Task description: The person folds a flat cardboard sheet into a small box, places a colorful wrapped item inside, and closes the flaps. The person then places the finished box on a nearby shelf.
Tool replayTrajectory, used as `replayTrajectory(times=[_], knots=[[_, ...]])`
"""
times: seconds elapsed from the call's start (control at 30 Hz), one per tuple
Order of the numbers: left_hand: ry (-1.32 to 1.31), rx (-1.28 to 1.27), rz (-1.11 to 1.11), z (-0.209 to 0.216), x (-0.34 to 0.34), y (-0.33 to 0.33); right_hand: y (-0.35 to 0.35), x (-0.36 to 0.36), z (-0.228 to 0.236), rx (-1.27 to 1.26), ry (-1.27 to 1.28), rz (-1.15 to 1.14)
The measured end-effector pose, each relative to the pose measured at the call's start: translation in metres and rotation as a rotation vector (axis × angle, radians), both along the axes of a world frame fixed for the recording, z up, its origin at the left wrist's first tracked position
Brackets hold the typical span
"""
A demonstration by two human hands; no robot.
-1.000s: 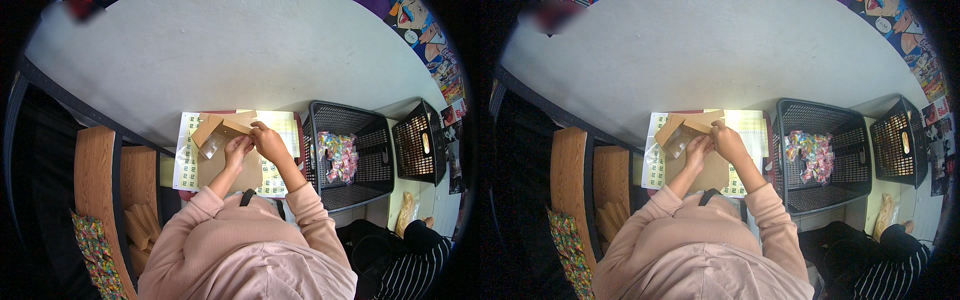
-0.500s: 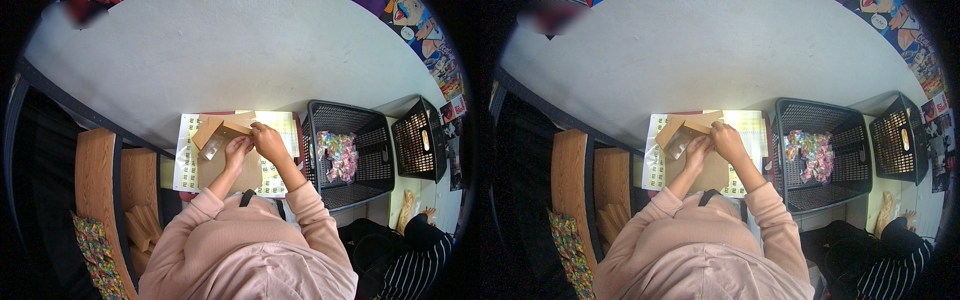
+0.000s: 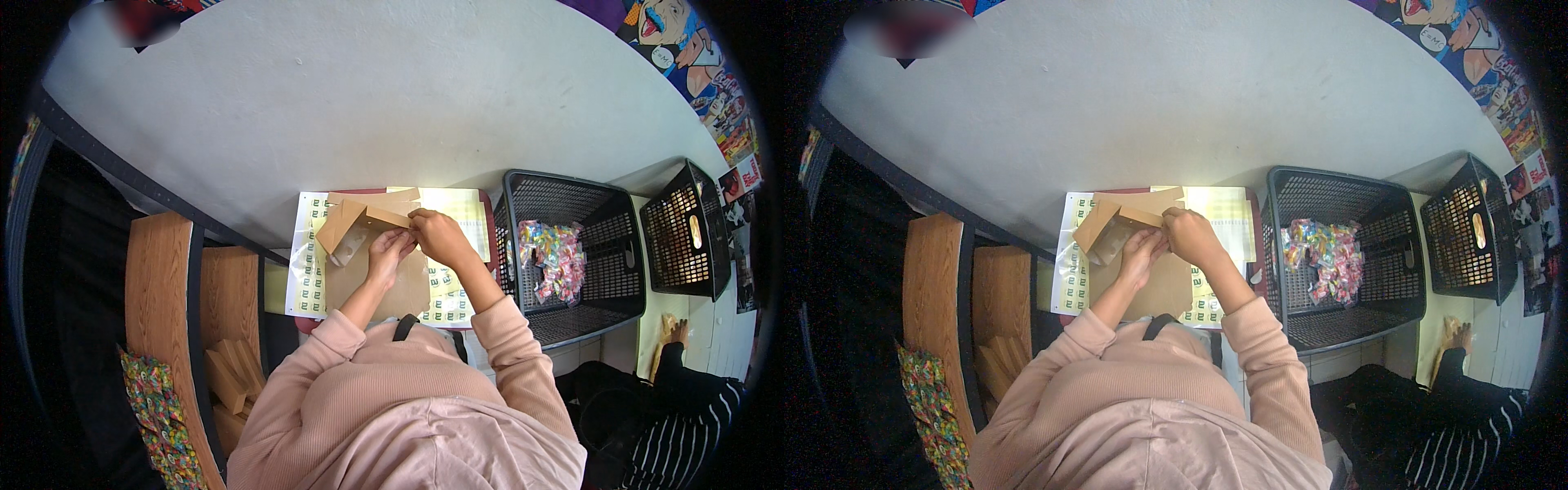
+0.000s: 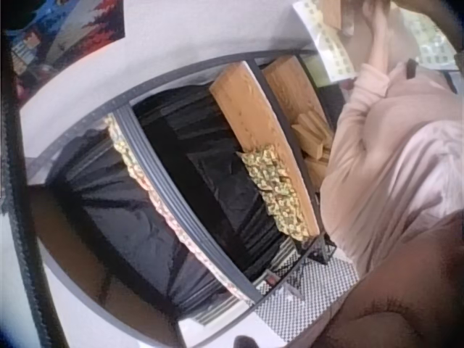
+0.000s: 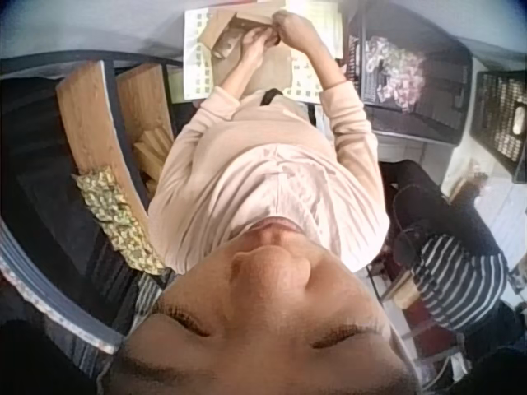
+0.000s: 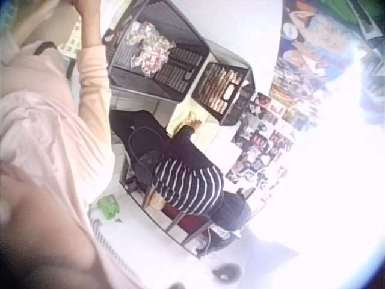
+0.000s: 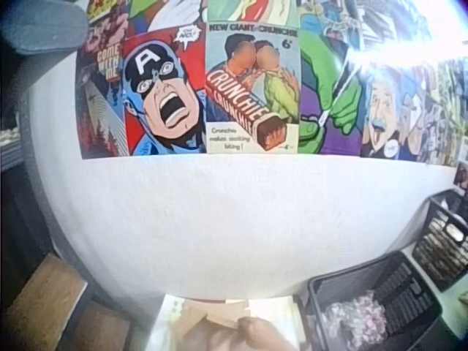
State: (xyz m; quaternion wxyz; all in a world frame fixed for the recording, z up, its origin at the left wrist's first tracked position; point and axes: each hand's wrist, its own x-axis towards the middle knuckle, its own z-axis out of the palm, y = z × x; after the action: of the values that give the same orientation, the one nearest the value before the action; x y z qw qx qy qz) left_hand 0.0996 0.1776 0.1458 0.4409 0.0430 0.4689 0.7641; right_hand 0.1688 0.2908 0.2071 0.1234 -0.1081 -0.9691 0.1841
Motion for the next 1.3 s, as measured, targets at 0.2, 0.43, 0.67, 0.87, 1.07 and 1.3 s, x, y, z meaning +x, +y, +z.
replayTrajectory(times=[0.2,0.43,0.67,0.87,1.07,1.3], knots=[[-0.011,-0.024,0.023,0.003,-0.003,-0.001,-0.004,-0.002,-0.004,-0.007,0.081,-0.045],[-0.064,-0.008,0.008,-0.002,-0.003,0.0,0.0,-0.001,-0.005,-0.115,0.054,-0.024],[-0.109,-0.007,0.0,-0.005,-0.004,-0.002,-0.005,0.0,0.0,-0.02,0.042,-0.012],[-0.207,-0.127,-0.024,-0.003,-0.002,-0.005,-0.01,-0.003,-0.002,0.023,0.077,-0.032],[-0.22,-0.11,-0.023,-0.003,-0.001,-0.005,-0.006,-0.003,-0.004,-0.07,0.037,-0.039],[-0.205,-0.026,0.007,-0.011,0.005,-0.003,-0.005,-0.003,-0.005,-0.163,0.05,-0.067]])
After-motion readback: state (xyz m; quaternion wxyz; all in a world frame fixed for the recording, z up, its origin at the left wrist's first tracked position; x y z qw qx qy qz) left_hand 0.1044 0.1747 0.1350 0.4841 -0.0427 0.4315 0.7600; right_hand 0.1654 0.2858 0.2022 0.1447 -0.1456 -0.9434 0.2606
